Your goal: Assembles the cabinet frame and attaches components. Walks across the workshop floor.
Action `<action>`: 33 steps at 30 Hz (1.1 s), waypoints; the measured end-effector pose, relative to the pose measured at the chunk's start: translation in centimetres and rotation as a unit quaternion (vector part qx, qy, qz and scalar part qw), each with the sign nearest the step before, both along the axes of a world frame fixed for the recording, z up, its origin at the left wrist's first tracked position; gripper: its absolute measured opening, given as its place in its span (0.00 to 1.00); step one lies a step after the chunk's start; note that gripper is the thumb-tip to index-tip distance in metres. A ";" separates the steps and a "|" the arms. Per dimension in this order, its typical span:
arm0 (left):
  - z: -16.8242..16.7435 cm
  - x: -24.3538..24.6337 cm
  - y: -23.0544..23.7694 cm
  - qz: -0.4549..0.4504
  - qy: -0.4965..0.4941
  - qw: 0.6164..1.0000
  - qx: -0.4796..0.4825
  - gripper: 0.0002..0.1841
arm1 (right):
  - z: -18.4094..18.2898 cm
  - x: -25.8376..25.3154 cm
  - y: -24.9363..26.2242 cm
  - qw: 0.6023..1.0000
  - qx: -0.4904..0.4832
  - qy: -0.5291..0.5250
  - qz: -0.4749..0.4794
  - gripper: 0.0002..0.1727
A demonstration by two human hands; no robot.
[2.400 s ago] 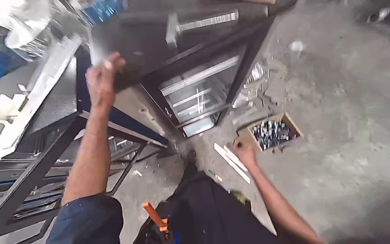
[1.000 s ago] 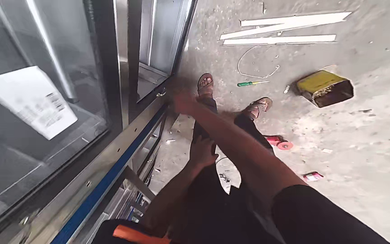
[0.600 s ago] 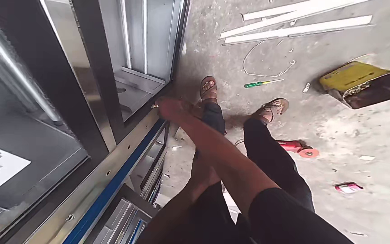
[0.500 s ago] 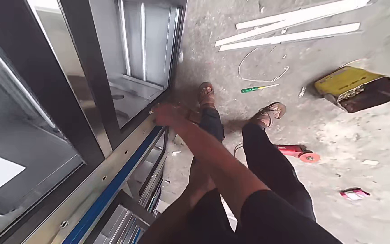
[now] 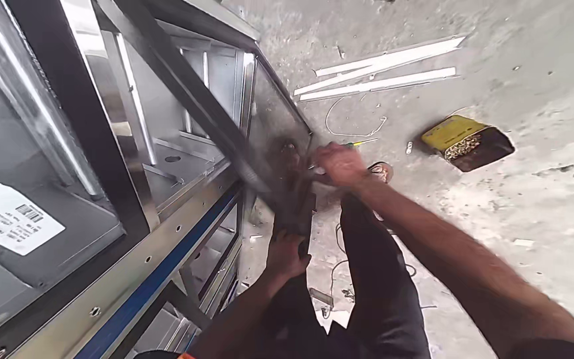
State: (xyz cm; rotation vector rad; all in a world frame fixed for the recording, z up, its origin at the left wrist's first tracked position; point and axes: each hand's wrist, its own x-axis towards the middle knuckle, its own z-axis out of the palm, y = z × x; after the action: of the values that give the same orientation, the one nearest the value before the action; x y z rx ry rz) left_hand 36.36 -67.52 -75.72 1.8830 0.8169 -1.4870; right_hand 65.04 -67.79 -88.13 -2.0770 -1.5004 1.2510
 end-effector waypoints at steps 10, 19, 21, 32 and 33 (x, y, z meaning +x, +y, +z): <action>0.2 0.5 1.0 -0.018 -0.007 1.000 0.003 0.33 | -0.6 21.1 -1.5 0.975 0.027 -0.133 -0.175 0.37; -4.2 7.0 0.0 0.141 -0.214 0.964 -0.065 0.28 | -3.8 18.7 3.2 0.773 0.152 0.084 -0.610 0.49; -6.2 9.2 -1.2 0.207 -0.263 0.937 -0.098 0.28 | -5.6 14.8 4.2 0.777 0.101 0.110 -0.612 0.46; -10.8 8.1 -2.2 0.075 -0.126 0.954 -0.260 0.37 | -20.9 8.4 26.4 0.970 0.088 -0.169 -0.152 0.44; -10.4 8.3 -1.9 0.095 -0.154 0.948 -0.262 0.37 | -22.0 8.2 28.1 0.973 0.077 -0.163 -0.144 0.46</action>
State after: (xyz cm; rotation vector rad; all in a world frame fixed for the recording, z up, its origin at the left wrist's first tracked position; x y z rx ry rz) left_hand 44.63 -69.37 -86.16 1.5284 0.3904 -1.1125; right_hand 73.24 -39.67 -110.11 -2.3704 -1.3051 0.6910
